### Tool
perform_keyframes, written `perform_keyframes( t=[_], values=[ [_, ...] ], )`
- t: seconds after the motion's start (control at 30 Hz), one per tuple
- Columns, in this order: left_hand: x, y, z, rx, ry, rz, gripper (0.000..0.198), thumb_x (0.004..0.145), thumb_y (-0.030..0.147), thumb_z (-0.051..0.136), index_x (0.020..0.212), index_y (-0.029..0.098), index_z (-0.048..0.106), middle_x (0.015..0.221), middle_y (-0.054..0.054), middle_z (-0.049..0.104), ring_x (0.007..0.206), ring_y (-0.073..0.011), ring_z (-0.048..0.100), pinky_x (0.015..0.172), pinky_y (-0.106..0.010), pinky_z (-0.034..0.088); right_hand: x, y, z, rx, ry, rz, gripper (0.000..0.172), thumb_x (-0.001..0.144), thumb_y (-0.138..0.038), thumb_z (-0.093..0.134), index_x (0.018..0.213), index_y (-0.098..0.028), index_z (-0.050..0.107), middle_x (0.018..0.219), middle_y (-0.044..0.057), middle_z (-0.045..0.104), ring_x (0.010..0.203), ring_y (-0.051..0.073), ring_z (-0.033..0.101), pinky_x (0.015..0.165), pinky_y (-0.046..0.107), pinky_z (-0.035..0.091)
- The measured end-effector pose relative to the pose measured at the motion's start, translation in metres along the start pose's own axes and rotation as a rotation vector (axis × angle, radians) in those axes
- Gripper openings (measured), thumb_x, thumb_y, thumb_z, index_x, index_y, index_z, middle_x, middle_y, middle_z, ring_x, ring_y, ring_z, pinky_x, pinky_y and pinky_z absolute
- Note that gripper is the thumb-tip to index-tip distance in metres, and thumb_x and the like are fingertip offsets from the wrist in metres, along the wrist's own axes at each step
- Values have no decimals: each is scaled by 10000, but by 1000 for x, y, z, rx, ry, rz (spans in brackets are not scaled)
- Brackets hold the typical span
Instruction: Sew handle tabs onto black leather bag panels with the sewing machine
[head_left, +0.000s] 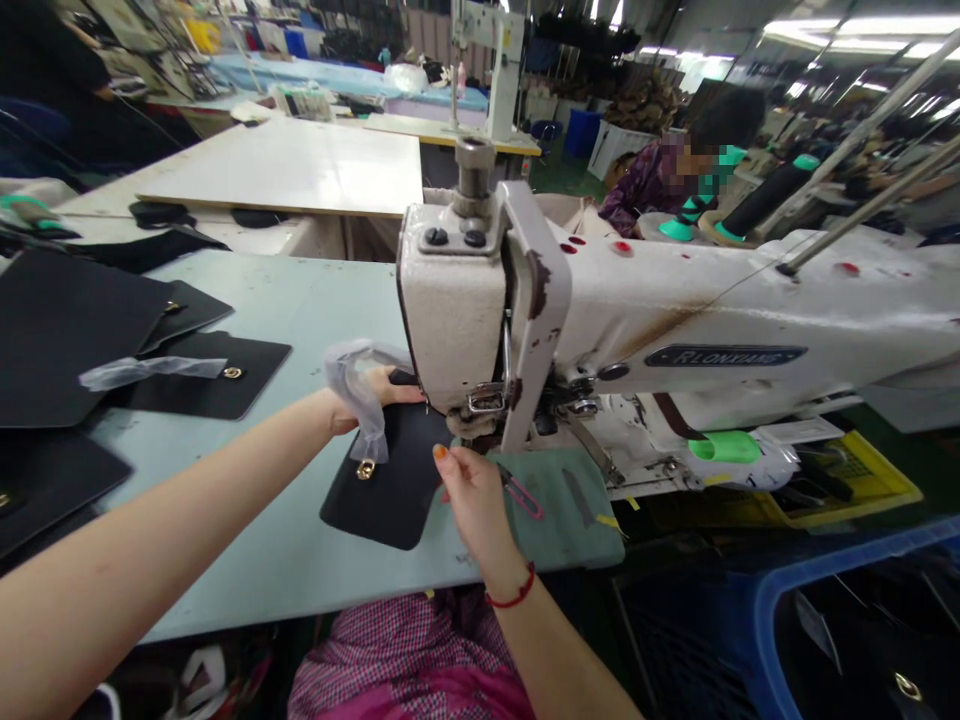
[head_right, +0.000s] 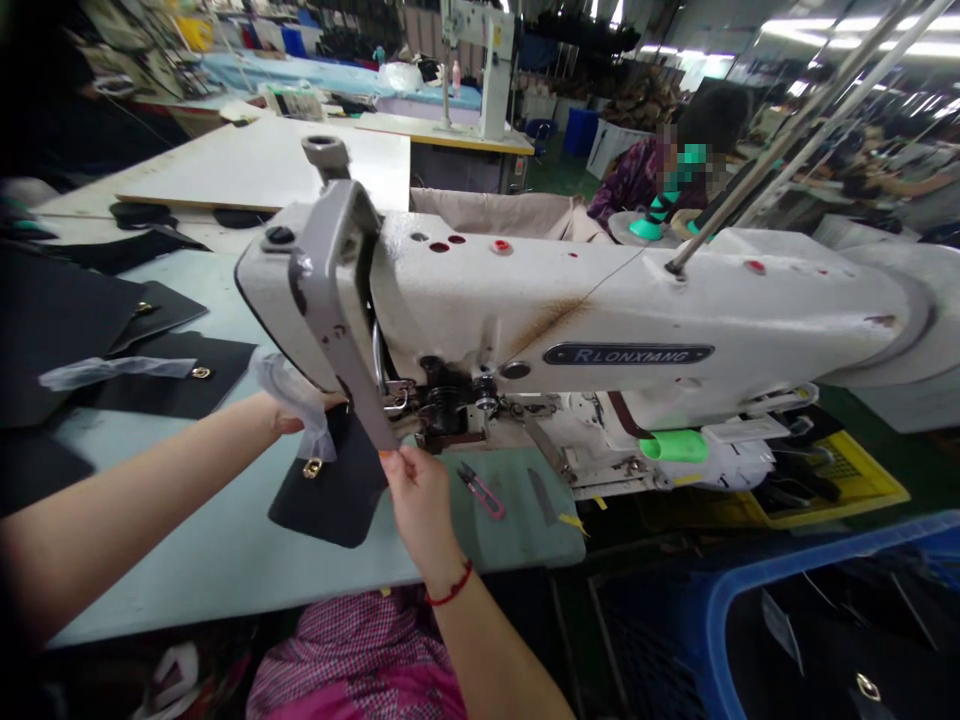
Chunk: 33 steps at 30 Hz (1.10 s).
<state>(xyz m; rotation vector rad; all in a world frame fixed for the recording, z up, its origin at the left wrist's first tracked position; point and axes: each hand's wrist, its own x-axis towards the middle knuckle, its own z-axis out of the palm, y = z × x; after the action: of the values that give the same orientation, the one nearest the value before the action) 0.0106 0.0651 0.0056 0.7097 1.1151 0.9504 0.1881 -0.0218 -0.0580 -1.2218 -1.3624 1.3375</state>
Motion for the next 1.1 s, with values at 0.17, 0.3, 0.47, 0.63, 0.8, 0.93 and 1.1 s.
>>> perform_keyframes(
  t=[0.17,0.3,0.47,0.63,0.8,0.93,1.1],
  values=[
    [-29,-43,-6,15,7,-88,531,726,242,790,1216,138,613,950,-75,768,825,-236,736,736,-309,609,-1,-6,-26,28,-126,67,492,880,-565,533,587,-181,440,572,-41,323,532,94,304,487,209,240],
    [-35,-61,-5,-142,57,-213,479,751,258,768,1204,162,644,929,-115,768,852,-278,739,747,-339,623,0,-7,-31,57,-138,89,491,865,-563,547,582,-174,449,577,-39,333,539,91,284,491,211,220],
    [-35,-65,-3,-182,-4,-278,380,761,179,735,1135,145,681,940,-113,768,861,-286,737,777,-380,623,1,-4,-28,4,-108,57,482,874,-512,544,554,-176,410,577,-40,299,543,91,261,495,220,206],
    [-36,-65,1,-213,-46,-328,266,798,153,674,1062,149,709,922,-105,771,879,-273,737,821,-379,609,-1,-6,-30,-64,-106,40,477,890,-491,528,556,-179,392,579,-38,286,541,93,243,492,227,193],
    [-36,-62,1,-215,-34,-303,282,770,149,704,1051,157,721,887,-102,773,820,-275,743,795,-383,615,-4,-9,-31,-101,-111,1,473,920,-472,506,577,-179,363,600,-35,271,555,92,242,504,232,187],
    [-35,-61,0,-215,-45,-274,201,739,165,743,939,157,750,883,-117,771,771,-265,743,761,-358,621,-4,-10,-30,-108,-114,7,473,930,-471,495,589,-179,347,601,-36,263,556,90,243,504,237,178],
    [-34,-59,1,-208,-16,-260,219,721,146,749,939,131,742,881,-132,769,761,-262,743,746,-366,621,0,-10,-30,-125,-112,12,475,921,-469,506,585,-177,340,592,-37,267,562,87,253,507,237,173]
  ],
)
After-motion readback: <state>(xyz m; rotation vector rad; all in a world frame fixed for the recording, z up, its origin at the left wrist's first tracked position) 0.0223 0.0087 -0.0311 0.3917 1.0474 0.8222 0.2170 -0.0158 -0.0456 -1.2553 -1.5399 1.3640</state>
